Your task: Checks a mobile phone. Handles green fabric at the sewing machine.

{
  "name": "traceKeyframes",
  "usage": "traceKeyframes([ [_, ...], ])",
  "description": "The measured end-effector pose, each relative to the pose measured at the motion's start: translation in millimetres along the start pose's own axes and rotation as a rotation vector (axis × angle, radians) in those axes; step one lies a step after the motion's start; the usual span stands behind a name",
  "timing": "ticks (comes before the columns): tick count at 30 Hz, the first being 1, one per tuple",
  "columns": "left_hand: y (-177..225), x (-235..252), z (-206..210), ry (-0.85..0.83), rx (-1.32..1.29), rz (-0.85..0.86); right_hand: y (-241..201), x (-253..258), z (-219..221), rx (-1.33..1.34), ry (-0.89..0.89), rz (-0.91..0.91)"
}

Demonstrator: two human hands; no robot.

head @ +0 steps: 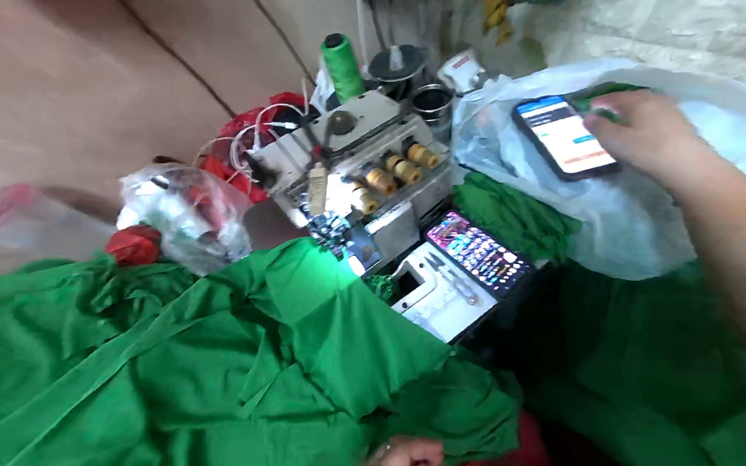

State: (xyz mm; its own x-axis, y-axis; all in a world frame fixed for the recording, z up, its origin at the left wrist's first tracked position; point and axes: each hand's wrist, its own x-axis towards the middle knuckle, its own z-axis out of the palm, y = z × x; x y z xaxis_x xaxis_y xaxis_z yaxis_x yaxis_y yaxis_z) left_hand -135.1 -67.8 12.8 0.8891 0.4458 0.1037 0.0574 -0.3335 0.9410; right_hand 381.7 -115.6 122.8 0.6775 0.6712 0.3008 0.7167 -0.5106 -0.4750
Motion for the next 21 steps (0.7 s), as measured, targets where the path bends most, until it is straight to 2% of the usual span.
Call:
traceKeyframes([
  [1,4,3,-6,0.037,0.053,0.009,-26,-21,2,0.041,0.038,-0.106],
  [3,12,11,-21,0.127,0.144,0.043,-83,-72,22,0.202,-0.009,-0.273],
  [4,17,16,-29,0.176,0.175,0.07,-104,-96,41,0.326,-0.091,-0.35],
  [6,28,26,-41,0.271,0.206,0.124,-137,-134,83,0.546,-0.387,-0.411],
  [9,38,37,-45,0.324,0.218,0.2,-161,-163,128,0.675,-0.708,-0.421],
  [11,38,38,-43,0.309,0.274,0.237,-160,-177,136,0.646,-0.731,-0.453],
  [13,29,26,-52,0.368,0.379,0.231,-148,-187,135,0.599,-0.733,-0.456],
  [15,18,6,-78,0.522,0.48,0.172,-127,-189,136,0.597,-0.678,-0.444],
  [18,7,-22,-120,0.782,0.614,0.042,-106,-190,137,0.633,-0.496,-0.465],
  [21,2,-30,-128,0.825,0.751,-0.105,-118,-201,138,0.688,-0.424,-0.519],
])
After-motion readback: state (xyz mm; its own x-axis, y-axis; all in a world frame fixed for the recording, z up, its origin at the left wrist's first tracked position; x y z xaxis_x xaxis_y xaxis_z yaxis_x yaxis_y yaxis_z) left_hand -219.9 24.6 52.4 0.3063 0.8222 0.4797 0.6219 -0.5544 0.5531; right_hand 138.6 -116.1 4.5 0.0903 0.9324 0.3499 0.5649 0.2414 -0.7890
